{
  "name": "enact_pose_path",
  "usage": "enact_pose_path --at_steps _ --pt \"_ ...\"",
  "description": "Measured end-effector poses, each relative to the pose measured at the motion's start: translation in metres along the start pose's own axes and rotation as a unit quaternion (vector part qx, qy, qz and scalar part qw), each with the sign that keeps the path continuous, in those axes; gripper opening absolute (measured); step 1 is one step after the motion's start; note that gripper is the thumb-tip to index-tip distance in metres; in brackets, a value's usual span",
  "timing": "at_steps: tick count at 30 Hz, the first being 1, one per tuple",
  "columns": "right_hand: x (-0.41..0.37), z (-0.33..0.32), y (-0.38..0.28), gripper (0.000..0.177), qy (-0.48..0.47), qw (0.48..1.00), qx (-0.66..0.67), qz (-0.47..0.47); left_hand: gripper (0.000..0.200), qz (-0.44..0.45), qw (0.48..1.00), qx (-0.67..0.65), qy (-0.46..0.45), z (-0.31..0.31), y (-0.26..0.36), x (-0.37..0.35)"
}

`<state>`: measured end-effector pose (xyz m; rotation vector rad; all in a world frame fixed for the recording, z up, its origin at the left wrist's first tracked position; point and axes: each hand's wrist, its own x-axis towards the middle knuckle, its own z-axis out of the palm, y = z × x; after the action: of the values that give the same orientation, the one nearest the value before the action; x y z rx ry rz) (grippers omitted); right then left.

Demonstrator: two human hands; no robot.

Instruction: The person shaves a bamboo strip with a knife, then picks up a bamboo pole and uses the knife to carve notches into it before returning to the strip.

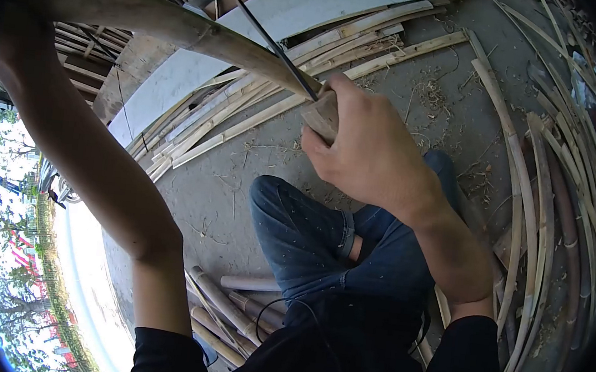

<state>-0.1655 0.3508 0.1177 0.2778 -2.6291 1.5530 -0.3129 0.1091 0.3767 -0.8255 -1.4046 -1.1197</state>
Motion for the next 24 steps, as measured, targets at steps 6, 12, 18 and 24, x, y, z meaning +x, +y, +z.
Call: enact_pose_path --at_steps 6,12,18,24 --pt "0.001 0.009 -0.024 0.045 0.045 0.996 -0.023 -0.08 0.023 0.0 0.997 0.064 0.035 0.043 0.045 -0.031" --pt "-0.012 0.103 0.181 0.044 -0.045 0.962 -0.115 0.242 0.025 -0.109 0.992 -0.04 0.043 -0.067 -0.025 -0.001" --pt "-0.018 0.153 0.295 0.034 -0.122 0.934 -0.115 0.317 0.028 -0.146 0.98 0.066 0.121 -0.114 -0.06 0.009" --pt "0.004 0.147 0.144 0.062 0.047 0.986 0.0 0.162 0.026 -0.131 0.965 0.114 0.196 -0.132 -0.082 0.004"
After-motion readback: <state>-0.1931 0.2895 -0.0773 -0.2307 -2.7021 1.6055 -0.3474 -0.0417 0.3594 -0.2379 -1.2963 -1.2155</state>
